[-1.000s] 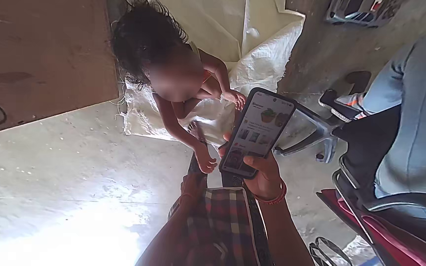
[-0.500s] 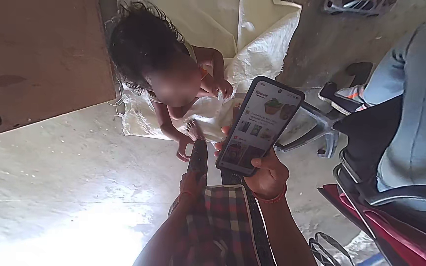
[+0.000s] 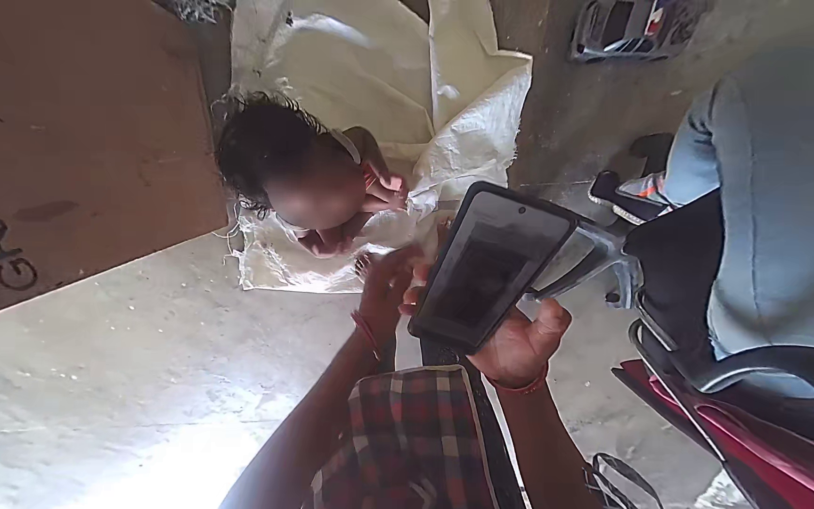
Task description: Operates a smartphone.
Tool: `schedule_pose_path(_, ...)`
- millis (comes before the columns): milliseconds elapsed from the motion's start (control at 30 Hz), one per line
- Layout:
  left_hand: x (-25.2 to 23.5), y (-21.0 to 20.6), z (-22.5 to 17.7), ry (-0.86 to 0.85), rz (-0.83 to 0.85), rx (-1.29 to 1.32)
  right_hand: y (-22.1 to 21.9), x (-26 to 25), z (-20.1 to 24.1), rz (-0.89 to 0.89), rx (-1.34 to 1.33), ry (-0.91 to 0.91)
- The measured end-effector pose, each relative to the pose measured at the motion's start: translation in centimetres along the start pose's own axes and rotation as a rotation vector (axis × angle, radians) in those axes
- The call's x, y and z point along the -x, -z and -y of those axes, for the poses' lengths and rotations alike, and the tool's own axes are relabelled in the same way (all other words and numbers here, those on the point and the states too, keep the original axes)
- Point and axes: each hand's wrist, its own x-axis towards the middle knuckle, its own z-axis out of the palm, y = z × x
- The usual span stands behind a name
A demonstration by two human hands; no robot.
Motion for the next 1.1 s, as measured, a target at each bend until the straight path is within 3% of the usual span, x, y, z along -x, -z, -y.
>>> schedule_pose_path(133,-6.1,1.5,-8.6,-0.198,0.066,0.246,-0.7,-0.4,0.4,0.030,-0.076,-0.052)
schedule_pose_path(233,-7.7,1.6,-11.4,-0.281,0.158,0.254,-0.8,-0.9,0.2,0.065,-0.134,-0.077)
schedule_pose_path(300,-7.3,1.8,-11.2,-0.303,0.277,0.273,-0.9,-1.0,0.2,0.063,-0.130,-0.098)
schedule_pose_path(400,-7.5,3.2,-6.5,-0.437,0.502,0.414,-1.0,-1.1,0.6,0.022,-0.077,-0.130)
schedule_pose_path(433,-7.2,3.0,-6.4,-0.431,0.487,0.464,-1.1,-1.1,0.7,-0.015,-0.046,-0.131)
schedule_pose_path(567,-5.6,0.9,-11.9,-0.192,0.267,0.386,-1.0,-1.3,0.6,-0.032,-0.049,-0.153)
schedule_pose_path(633,-6.0,1.1,-11.4,-0.108,0.347,0.420,-1.1,-1.2,0.7,-0.042,-0.047,-0.194)
schedule_pose_path(767,-7.1,2.1,-10.6,0.099,0.703,0.696,-2.3,-1.0,0.7,-0.106,-0.013,-0.274)
schedule_pose_path(900,-7.2,2.4,-10.3,0.038,0.838,0.872,-3.7,-0.7,0.8,-0.182,-0.015,-0.295)
schedule_pose_path(1100,-6.3,2.3,-11.8,0.041,0.693,0.878,-6.2,0.7,0.2,-0.472,0.422,-0.011)
